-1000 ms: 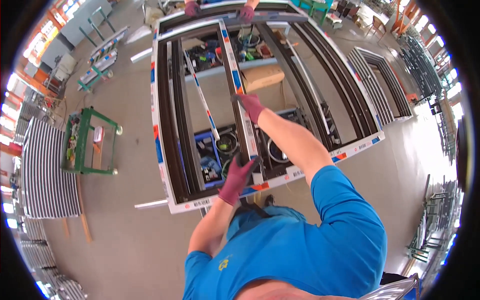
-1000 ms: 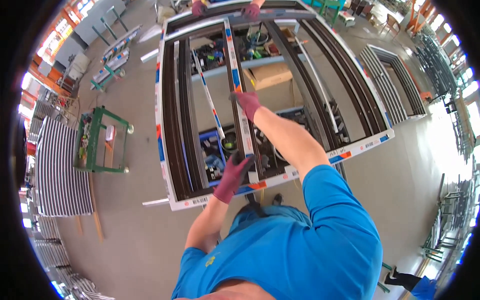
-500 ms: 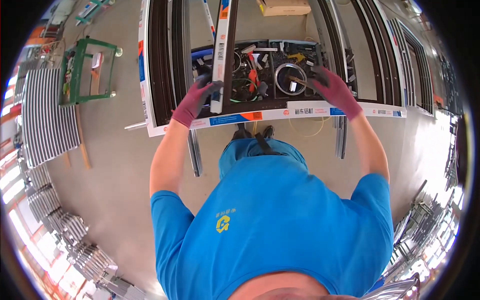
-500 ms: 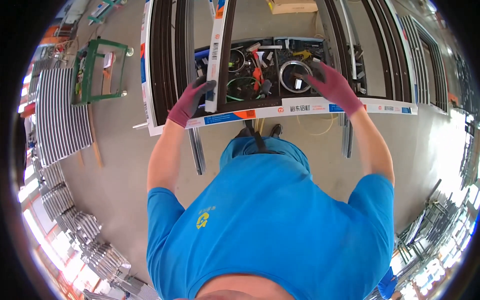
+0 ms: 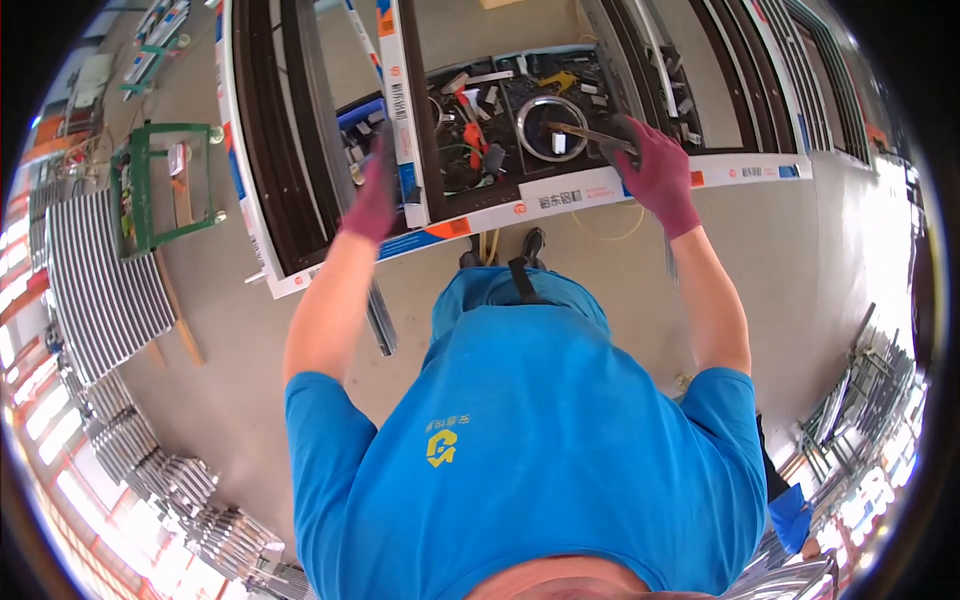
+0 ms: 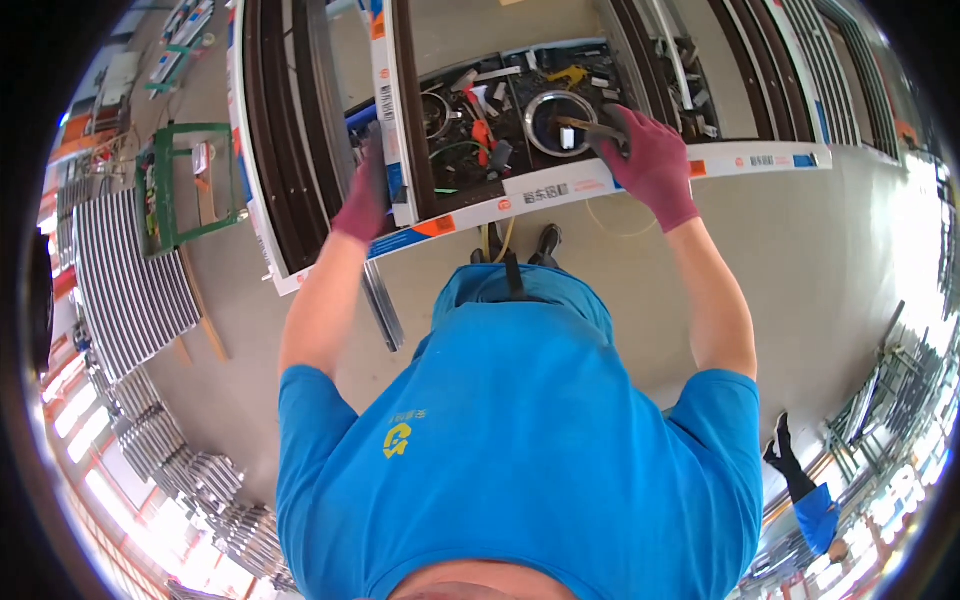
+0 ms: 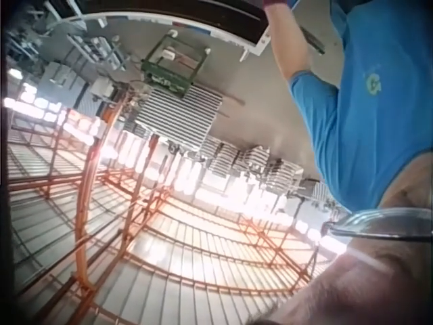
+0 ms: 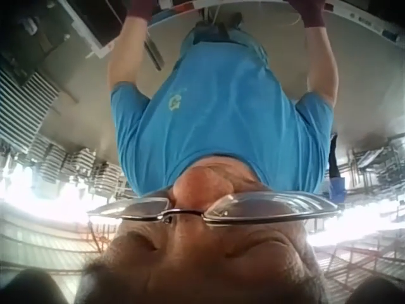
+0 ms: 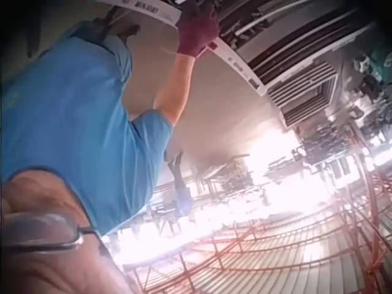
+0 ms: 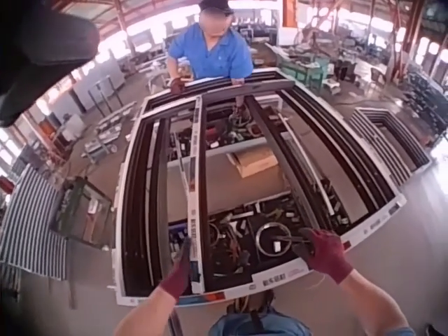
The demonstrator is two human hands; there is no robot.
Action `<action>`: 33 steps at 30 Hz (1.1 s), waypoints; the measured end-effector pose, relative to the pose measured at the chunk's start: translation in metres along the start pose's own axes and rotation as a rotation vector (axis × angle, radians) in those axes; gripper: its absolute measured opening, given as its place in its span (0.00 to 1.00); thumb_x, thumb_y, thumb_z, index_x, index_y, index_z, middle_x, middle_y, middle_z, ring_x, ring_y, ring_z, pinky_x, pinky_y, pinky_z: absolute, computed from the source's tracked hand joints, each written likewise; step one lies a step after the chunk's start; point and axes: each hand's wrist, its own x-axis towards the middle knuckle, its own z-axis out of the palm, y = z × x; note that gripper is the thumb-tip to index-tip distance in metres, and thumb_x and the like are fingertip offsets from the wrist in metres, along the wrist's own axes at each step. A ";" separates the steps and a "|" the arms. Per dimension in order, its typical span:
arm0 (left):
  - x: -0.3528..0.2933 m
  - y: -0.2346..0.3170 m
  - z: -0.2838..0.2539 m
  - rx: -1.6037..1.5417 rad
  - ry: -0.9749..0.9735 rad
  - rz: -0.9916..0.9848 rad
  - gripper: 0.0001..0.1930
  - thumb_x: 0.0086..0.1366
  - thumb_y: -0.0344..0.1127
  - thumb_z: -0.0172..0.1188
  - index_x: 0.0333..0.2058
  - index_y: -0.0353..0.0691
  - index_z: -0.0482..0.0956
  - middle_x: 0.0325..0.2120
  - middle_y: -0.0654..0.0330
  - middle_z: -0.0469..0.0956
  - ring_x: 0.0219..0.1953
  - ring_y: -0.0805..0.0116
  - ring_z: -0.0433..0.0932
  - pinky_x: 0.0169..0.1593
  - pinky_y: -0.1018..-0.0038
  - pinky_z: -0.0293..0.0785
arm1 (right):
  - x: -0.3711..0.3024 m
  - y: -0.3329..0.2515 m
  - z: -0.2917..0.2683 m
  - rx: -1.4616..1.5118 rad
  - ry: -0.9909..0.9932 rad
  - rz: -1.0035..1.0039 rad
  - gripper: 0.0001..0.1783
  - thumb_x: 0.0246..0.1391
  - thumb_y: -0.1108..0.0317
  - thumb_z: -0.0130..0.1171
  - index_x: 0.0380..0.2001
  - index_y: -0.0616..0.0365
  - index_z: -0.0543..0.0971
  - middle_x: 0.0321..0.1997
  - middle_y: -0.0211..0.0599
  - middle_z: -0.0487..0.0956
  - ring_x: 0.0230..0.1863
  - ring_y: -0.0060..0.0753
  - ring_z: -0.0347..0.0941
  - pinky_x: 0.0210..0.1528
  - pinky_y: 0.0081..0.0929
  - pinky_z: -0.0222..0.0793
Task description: Assembling metal window frames by installing gaskets and drilling frame segments.
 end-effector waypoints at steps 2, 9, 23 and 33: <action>0.032 -0.032 0.055 0.200 0.375 0.056 0.40 0.73 0.76 0.48 0.53 0.41 0.83 0.35 0.65 0.84 0.35 0.67 0.83 0.44 0.68 0.79 | -0.002 -0.001 0.000 -0.019 -0.019 -0.030 0.28 0.61 0.56 0.64 0.63 0.51 0.78 0.59 0.43 0.84 0.59 0.51 0.80 0.63 0.43 0.74; 0.062 -0.061 0.101 0.509 0.289 -0.063 0.53 0.67 0.80 0.52 0.57 0.24 0.79 0.50 0.38 0.84 0.56 0.43 0.82 0.59 0.58 0.74 | -0.008 0.004 0.009 -0.047 0.013 -0.021 0.26 0.63 0.50 0.63 0.61 0.48 0.80 0.56 0.41 0.85 0.55 0.50 0.81 0.58 0.45 0.75; 0.072 -0.060 0.098 1.035 0.280 -0.039 0.46 0.71 0.75 0.49 0.56 0.30 0.81 0.51 0.29 0.81 0.57 0.33 0.80 0.61 0.53 0.74 | -0.006 0.000 0.001 -0.064 -0.005 0.008 0.29 0.63 0.39 0.62 0.53 0.52 0.84 0.41 0.43 0.88 0.45 0.50 0.84 0.48 0.45 0.79; 0.060 -0.057 0.095 1.560 0.069 0.213 0.23 0.80 0.49 0.47 0.69 0.53 0.72 0.43 0.32 0.83 0.49 0.34 0.84 0.51 0.50 0.80 | -0.011 0.004 0.010 -0.090 0.063 -0.006 0.29 0.63 0.34 0.58 0.46 0.49 0.83 0.39 0.41 0.88 0.45 0.48 0.85 0.47 0.45 0.78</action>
